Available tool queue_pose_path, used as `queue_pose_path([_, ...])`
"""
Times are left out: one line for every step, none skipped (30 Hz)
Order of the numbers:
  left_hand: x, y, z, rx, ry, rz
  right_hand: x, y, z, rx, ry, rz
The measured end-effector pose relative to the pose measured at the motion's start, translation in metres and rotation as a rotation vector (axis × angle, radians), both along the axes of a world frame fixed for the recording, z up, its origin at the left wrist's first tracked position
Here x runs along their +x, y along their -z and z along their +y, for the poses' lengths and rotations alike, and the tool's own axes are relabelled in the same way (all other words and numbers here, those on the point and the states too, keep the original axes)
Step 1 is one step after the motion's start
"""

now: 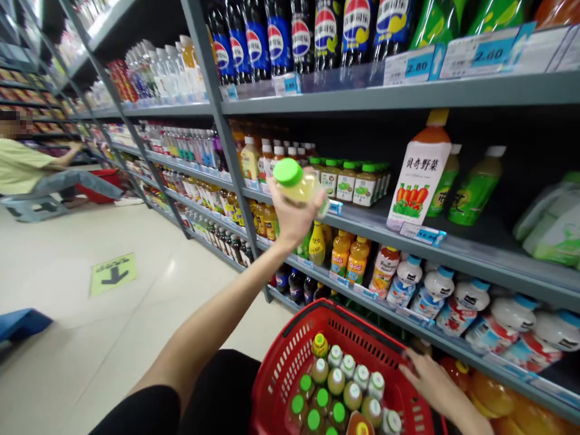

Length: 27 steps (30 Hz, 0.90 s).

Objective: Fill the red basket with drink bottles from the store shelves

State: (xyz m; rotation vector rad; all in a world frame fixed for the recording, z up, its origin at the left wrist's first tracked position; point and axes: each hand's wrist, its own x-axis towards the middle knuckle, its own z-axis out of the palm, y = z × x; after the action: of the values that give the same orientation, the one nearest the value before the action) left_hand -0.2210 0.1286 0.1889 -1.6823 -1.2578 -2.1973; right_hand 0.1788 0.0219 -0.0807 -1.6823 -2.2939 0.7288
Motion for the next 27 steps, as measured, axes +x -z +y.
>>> queue_pose_path([0.014, 0.019, -0.020, -0.060, 0.104, 0.008, -0.013, -0.018, -0.005, -0.033, -0.049, 0.197])
queue_pose_path([0.030, 0.040, -0.041, -0.160, 0.226, 0.026, -0.026, -0.034, -0.012, -0.067, -0.066, 0.370])
queue_pose_path([0.045, 0.063, -0.060, -0.278, 0.346, 0.018, -0.040, -0.049, -0.020, -0.098, -0.064, 0.504])
queue_pose_path([0.061, 0.087, -0.077, -0.423, 0.465, -0.006, -0.052, -0.061, -0.027, -0.120, -0.053, 0.612])
queue_pose_path([0.075, 0.111, -0.093, -0.552, 0.570, -0.043, -0.064, -0.069, -0.035, -0.151, -0.051, 0.704])
queue_pose_path([0.089, 0.134, -0.106, -0.661, 0.667, -0.083, -0.073, -0.072, -0.042, -0.175, -0.040, 0.784])
queue_pose_path([0.100, 0.154, -0.118, -0.756, 0.749, -0.119, -0.081, -0.071, -0.047, -0.199, -0.026, 0.838])
queue_pose_path([0.109, 0.172, -0.127, -0.829, 0.813, -0.146, -0.086, -0.068, -0.051, -0.221, -0.003, 0.873])
queue_pose_path([0.116, 0.186, -0.135, -0.880, 0.861, -0.155, -0.089, -0.062, -0.054, -0.231, 0.026, 0.902])
queue_pose_path([0.119, 0.195, -0.141, -0.912, 0.890, -0.139, -0.091, -0.056, -0.055, -0.238, 0.051, 0.925])
queue_pose_path([0.121, 0.202, -0.145, -0.920, 0.900, -0.097, -0.090, -0.050, -0.054, -0.240, 0.070, 0.945])
queue_pose_path([0.120, 0.205, -0.147, -0.904, 0.898, -0.035, -0.089, -0.045, -0.052, -0.231, 0.083, 0.967])
queue_pose_path([0.118, 0.205, -0.148, -0.867, 0.887, 0.030, -0.087, -0.040, -0.050, -0.216, 0.090, 0.987])
queue_pose_path([0.115, 0.204, -0.149, -0.825, 0.879, 0.096, -0.084, -0.038, -0.047, -0.195, 0.095, 1.005])
queue_pose_path([0.111, 0.202, -0.148, -0.785, 0.873, 0.154, -0.082, -0.036, -0.044, -0.173, 0.098, 1.016])
queue_pose_path([0.108, 0.200, -0.148, -0.750, 0.871, 0.196, -0.079, -0.036, -0.042, -0.158, 0.092, 1.019])
queue_pose_path([0.104, 0.198, -0.147, -0.722, 0.873, 0.228, -0.078, -0.036, -0.040, -0.151, 0.081, 1.020])
queue_pose_path([0.102, 0.197, -0.147, -0.700, 0.873, 0.253, -0.077, -0.037, -0.039, -0.156, 0.064, 1.018])
queue_pose_path([0.099, 0.196, -0.147, -0.678, 0.867, 0.274, -0.076, -0.038, -0.038, -0.170, 0.044, 1.017])
queue_pose_path([0.098, 0.196, -0.147, -0.651, 0.859, 0.290, -0.077, -0.039, -0.038, -0.187, 0.025, 1.017])
queue_pose_path([0.096, 0.196, -0.147, -0.620, 0.854, 0.304, -0.078, -0.039, -0.039, -0.203, 0.009, 1.021])
queue_pose_path([0.095, 0.196, -0.147, -0.586, 0.854, 0.319, -0.080, -0.040, -0.039, -0.216, -0.006, 1.027])
queue_pose_path([0.095, 0.197, -0.147, -0.553, 0.854, 0.334, -0.082, -0.040, -0.040, -0.226, -0.020, 1.034])
queue_pose_path([0.094, 0.197, -0.147, -0.524, 0.854, 0.350, -0.084, -0.040, -0.041, -0.234, -0.036, 1.041])
queue_pose_path([0.093, 0.198, -0.147, -0.500, 0.853, 0.366, -0.086, -0.040, -0.041, -0.239, -0.049, 1.045])
queue_pose_path([0.093, 0.198, -0.147, -0.482, 0.849, 0.379, -0.087, -0.040, -0.042, -0.243, -0.059, 1.047])
queue_pose_path([0.092, 0.199, -0.148, -0.473, 0.843, 0.388, -0.088, -0.040, -0.042, -0.244, -0.064, 1.045])
